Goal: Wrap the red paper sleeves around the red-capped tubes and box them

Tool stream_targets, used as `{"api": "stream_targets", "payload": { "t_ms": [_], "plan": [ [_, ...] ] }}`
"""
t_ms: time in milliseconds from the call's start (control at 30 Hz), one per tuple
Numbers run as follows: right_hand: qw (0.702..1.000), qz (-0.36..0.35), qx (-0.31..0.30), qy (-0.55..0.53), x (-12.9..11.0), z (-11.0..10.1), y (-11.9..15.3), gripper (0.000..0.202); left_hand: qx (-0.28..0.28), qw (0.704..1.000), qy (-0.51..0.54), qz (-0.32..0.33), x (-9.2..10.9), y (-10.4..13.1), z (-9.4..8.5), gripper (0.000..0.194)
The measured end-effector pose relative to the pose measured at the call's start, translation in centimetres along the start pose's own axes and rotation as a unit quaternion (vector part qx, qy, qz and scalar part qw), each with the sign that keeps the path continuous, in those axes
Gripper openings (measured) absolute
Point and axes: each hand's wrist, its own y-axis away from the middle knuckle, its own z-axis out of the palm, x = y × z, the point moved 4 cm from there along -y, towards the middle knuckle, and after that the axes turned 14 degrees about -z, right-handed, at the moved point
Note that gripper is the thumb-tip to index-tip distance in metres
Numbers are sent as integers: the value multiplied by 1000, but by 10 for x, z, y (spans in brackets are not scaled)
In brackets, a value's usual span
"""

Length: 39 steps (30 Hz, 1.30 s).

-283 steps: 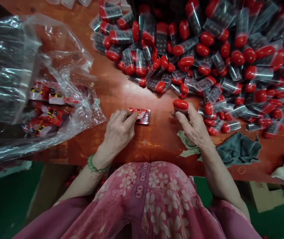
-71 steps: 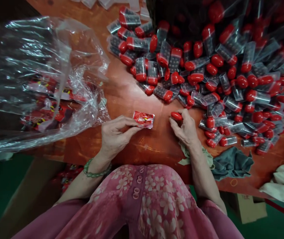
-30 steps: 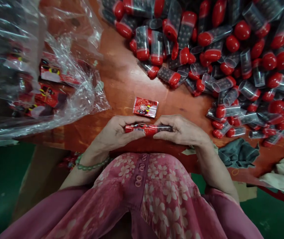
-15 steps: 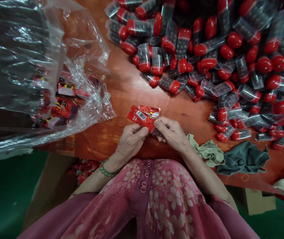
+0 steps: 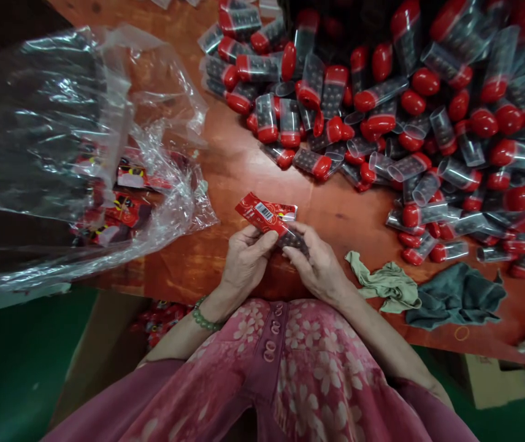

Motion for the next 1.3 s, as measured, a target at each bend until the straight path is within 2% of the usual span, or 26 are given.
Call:
{"api": "stream_targets", "payload": {
  "t_ms": [67, 233, 400, 567, 700, 900, 1000, 1167, 1300],
  "plan": [
    [999, -21, 12, 27, 1, 2, 0, 41, 8, 1000, 1, 7, 2, -2, -1, 33],
    [988, 22, 5, -152, 10, 13, -1, 45, -11, 1000, -3, 8, 8, 1, -2, 40],
    [974, 35, 16, -223, 6, 19, -5, 46, -51, 999, 2, -9, 10, 8, 2, 42],
    [973, 49, 51, -221, 2, 22, -9, 53, -63, 997, -20, -33, 3, 10, 4, 41],
    [973, 53, 50, -218, 0, 22, -15, 53, -53, 997, -26, -42, 3, 10, 4, 39],
    [968, 39, -36, -244, -10, 20, -17, 56, -33, 999, 10, -22, 20, 9, 0, 39],
    [970, 49, -51, -231, -10, 18, -13, 59, -24, 999, 14, -26, 21, 10, -2, 39],
    [983, 32, 1, -183, -4, 12, -7, 51, -55, 998, 4, -43, 11, 17, 5, 37],
    [981, 29, 42, -186, -1, 10, -6, 44, -66, 996, 8, -51, 4, 24, 8, 32]
  ]
}}
